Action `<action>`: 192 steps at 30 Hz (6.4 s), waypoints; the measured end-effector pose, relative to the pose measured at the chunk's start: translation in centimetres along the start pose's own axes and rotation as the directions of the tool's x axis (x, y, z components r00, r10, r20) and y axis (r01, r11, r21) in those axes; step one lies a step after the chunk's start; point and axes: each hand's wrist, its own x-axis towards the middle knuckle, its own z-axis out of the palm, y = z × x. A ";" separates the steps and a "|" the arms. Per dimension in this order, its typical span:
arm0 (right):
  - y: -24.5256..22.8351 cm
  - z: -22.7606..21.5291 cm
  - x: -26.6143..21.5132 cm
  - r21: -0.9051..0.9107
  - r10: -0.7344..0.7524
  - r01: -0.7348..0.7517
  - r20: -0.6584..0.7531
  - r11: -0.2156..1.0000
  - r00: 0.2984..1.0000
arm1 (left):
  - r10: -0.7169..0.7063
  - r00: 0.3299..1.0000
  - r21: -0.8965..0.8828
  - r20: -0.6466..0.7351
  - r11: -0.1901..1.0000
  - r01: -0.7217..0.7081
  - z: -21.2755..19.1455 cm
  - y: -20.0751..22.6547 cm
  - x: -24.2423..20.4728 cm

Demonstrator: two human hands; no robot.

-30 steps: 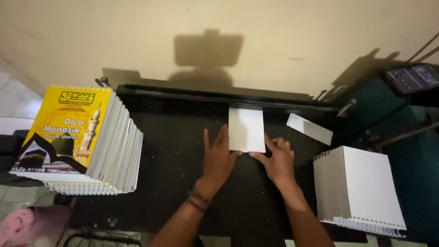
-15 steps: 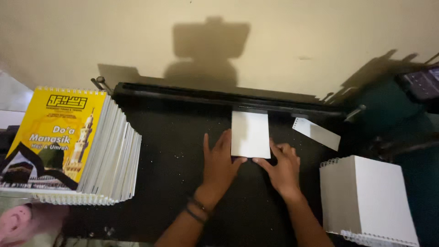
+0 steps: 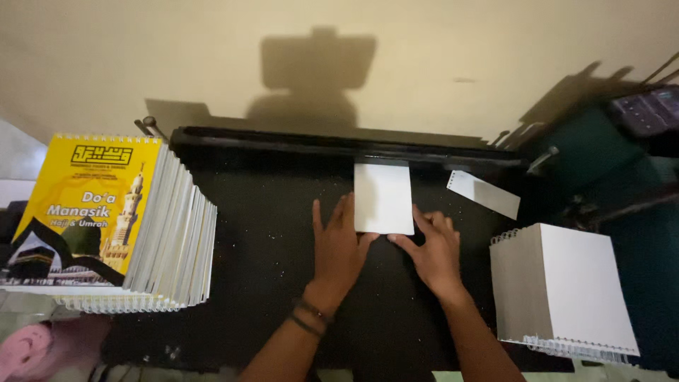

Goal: The person places a stack of white paper sheets onto a binding machine, presses the handle to secure the spiral binding, and then flips the finished notebook to reveal a yellow cover. They repeat this process for multiple notebooks, stacking the completed items on the table.

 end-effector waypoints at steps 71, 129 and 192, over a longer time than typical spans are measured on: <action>-1.6 -7.9 -11.4 0.645 -0.119 -0.157 0.362 0.748 0.924 | 0.072 0.969 -0.583 -0.236 0.787 -0.200 -6.2 5.2 -12.7; 3.0 0.7 -4.4 -0.036 0.057 -0.060 -0.069 0.998 0.996 | -0.141 0.983 0.038 -0.115 0.989 0.146 0.2 -1.2 -6.0; -6.2 -0.2 -13.4 0.281 -0.463 0.375 0.407 0.884 0.787 | -0.535 0.801 -0.918 0.267 0.112 0.380 -4.1 2.8 -21.4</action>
